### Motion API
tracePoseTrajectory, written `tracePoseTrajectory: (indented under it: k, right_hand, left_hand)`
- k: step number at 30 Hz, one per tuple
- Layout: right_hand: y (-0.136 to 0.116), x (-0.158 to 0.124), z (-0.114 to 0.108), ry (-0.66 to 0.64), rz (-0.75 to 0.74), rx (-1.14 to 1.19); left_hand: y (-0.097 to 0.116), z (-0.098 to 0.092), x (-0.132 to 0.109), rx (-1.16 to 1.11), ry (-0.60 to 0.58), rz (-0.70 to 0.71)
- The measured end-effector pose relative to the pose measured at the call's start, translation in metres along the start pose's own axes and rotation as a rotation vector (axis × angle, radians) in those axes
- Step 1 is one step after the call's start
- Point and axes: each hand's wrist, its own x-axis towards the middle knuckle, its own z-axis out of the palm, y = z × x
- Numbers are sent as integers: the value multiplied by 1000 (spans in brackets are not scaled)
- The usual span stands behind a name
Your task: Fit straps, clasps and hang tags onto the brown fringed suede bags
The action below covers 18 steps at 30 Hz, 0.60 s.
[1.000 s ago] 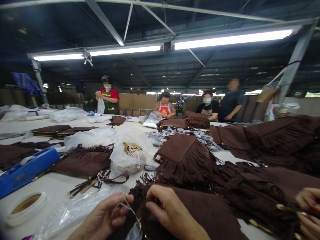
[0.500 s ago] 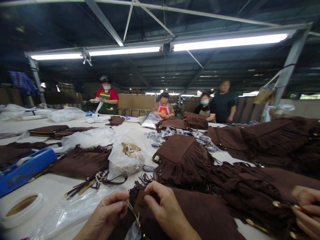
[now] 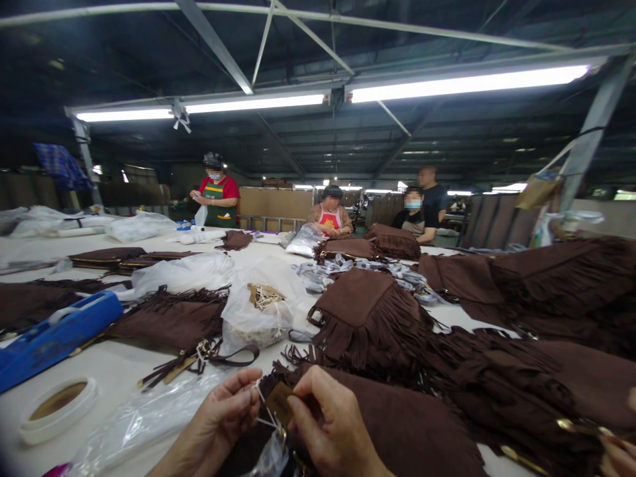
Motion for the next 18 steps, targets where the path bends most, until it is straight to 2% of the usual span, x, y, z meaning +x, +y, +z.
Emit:
tracePoseTrajectory:
  k: [4,8,13,18]
  right_hand:
    - [5,-2,6,22,-162,-101]
    - [10,-5,17,20,-242,-227]
    - [4,-3,23,-90,-177,-218]
    - [-2,-1,28,-144,-51,-91]
  left_hand:
    - [-2,-3,2,12,21,-12]
    - [-4,-5,2,35,-46,9]
    - [-7,-2,0,119,-166,78]
    - [-5,4,-5,252,-195,227]
